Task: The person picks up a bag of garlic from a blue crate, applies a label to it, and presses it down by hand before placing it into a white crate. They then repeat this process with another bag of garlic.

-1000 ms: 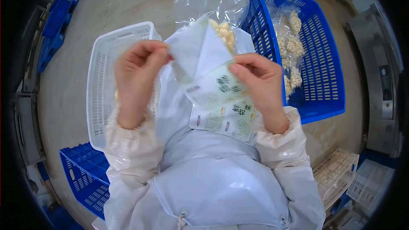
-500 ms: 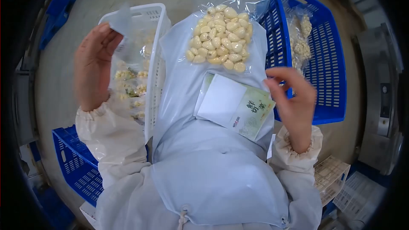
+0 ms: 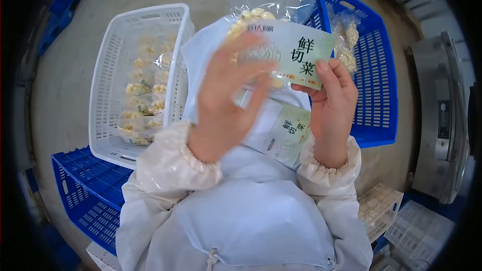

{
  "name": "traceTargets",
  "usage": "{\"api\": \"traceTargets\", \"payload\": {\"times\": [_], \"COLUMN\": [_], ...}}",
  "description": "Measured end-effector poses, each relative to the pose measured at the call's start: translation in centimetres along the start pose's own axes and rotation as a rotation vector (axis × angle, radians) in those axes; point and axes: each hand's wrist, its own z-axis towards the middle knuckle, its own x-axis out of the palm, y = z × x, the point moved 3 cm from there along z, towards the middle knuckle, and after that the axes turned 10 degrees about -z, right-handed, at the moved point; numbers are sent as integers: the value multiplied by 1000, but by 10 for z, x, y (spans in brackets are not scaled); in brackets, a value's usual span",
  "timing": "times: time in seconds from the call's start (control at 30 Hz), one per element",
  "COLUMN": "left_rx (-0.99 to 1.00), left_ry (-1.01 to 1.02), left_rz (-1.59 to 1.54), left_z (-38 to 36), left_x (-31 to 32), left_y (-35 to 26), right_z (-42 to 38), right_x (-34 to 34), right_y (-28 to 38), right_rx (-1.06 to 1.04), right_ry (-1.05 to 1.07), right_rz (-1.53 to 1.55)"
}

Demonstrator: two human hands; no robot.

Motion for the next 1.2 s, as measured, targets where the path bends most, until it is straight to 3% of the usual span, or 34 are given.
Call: {"api": "traceTargets", "payload": {"times": [0.07,0.17,0.3,0.4,0.5,0.6,0.77,1.2], "left_rx": [-259,-832,-795,-674,-643,-641,-724,-627], "left_ry": [-33,29,-3,2,33,84,98,132], "left_rz": [-142,-858,-782,-655,-584,-490,-501,-351], "left_z": [3,3,2,0,1,2,-6,-3], "left_x": [-9,-12,-17,-16,-20,-23,-23,-19], "left_y": [35,68,83,84,88,89,96,99], "right_z": [5,9,14,15,16,17,17,22], "right_x": [-2,7,1,2,-4,-5,0,-5], "right_y": [-12,-28,-44,-45,-53,-66,-66,-83], "right_rx": [13,75,15,-364,-115,-66,-124,-191], "right_ry": [-1,40,-30,-196,-140,-153,-178,-200], "right_rz": [65,97,-207,-611,-480,-532,-531,-588]}}
